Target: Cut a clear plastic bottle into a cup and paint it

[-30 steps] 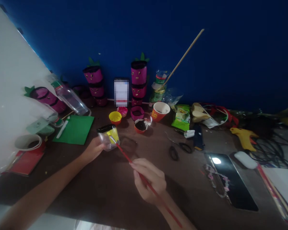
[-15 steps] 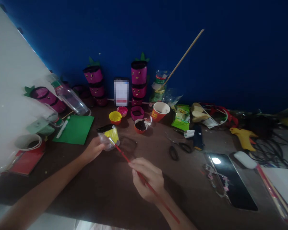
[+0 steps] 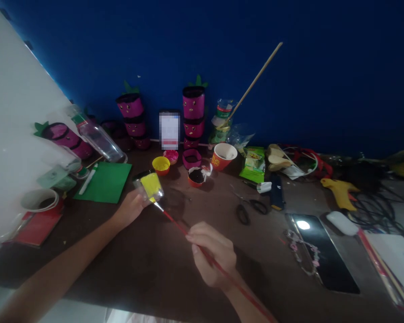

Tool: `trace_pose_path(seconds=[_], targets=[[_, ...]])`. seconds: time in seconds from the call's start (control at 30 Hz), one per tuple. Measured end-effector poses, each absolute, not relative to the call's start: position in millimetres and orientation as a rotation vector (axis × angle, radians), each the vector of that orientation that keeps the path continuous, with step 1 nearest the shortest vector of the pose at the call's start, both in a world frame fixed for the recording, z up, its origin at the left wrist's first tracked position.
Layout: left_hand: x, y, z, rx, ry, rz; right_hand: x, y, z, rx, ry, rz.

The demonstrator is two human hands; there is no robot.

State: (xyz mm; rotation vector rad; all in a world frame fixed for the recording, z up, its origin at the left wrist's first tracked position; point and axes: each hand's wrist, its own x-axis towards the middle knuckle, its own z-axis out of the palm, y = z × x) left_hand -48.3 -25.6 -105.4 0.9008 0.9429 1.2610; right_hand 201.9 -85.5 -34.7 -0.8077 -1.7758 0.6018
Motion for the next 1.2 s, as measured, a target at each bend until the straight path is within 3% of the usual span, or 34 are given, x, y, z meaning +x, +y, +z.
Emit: trace_pose_path(seconds=[0.27,1.2], targets=[[-55,-26,-127,1.084,0.97,1.172,198,-86,-34,-0.897,-1.786,0.498],[-55,-29,-121,1.114,0.975,1.146,196,-85,-37,-0.902,-1.805,0.528]])
